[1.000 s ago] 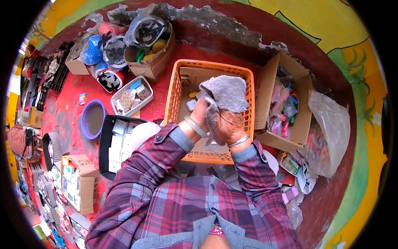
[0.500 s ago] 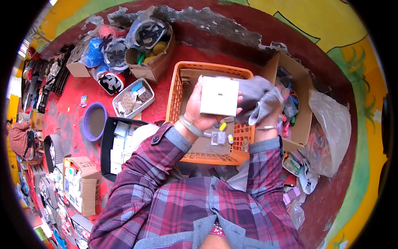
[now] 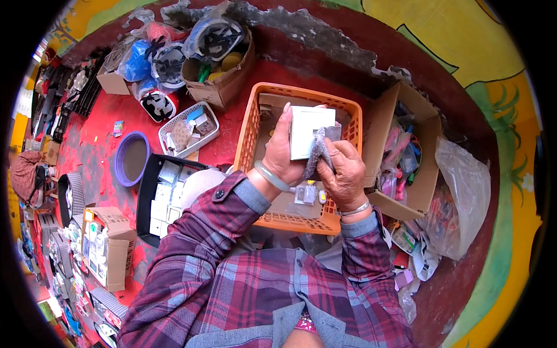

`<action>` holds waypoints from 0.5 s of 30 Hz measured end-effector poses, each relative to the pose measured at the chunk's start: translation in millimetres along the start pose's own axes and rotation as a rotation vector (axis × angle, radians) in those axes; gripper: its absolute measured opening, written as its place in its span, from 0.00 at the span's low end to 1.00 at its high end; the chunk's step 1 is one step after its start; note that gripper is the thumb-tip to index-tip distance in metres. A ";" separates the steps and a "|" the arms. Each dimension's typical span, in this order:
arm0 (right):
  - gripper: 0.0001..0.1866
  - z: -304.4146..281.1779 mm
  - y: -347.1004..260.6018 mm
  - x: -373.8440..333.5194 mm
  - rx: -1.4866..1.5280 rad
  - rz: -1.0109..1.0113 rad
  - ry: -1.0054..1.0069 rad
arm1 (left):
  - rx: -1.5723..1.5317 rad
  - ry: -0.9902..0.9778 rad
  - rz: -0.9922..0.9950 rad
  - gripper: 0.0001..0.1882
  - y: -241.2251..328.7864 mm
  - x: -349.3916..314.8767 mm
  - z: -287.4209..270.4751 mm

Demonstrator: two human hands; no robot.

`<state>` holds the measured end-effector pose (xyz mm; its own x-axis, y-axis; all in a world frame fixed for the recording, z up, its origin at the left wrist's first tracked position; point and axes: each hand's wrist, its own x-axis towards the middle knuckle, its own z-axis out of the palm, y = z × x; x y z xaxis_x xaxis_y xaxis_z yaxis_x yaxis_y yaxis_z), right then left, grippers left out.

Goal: The person cleans small electronic components and plastic housings with a grey cloth, handling them one at a time and placing the cleaned items into a black tray on the floor.

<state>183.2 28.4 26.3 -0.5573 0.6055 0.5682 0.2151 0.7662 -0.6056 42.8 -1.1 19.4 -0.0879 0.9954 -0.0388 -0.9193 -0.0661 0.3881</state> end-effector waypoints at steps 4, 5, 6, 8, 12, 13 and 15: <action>0.19 -1.6 2.5 0.9 -0.088 -0.090 0.010 | 0.055 -0.019 -0.003 0.36 -3.1 -1.9 -0.6; 0.19 -1.9 2.5 0.6 -0.100 -0.099 0.013 | 0.070 -0.027 -0.009 0.36 -4.0 -3.5 0.8; 0.19 -1.5 1.3 0.4 -0.117 -0.095 0.020 | 0.087 -0.035 -0.011 0.36 -4.7 -5.9 3.3; 0.18 0.5 -2.6 0.0 -0.150 -0.088 0.033 | 0.117 -0.053 0.000 0.36 -6.5 -8.0 3.5; 0.18 5.8 -4.8 -2.1 -0.116 -0.037 0.037 | 0.183 -0.039 0.050 0.36 -12.5 -8.7 1.1; 0.18 6.5 -5.7 -2.5 -0.086 -0.007 0.031 | 0.202 -0.020 0.063 0.36 -13.4 -9.4 1.3; 0.16 6.9 -5.3 -3.4 -0.013 0.039 0.035 | 0.240 -0.026 0.057 0.36 -13.2 -10.0 0.6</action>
<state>178.4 20.8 23.7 -0.5200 0.6419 0.5635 0.2463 0.7444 -0.6207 56.1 -10.1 15.2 -0.1238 0.9922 0.0117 -0.7952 -0.1063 0.5969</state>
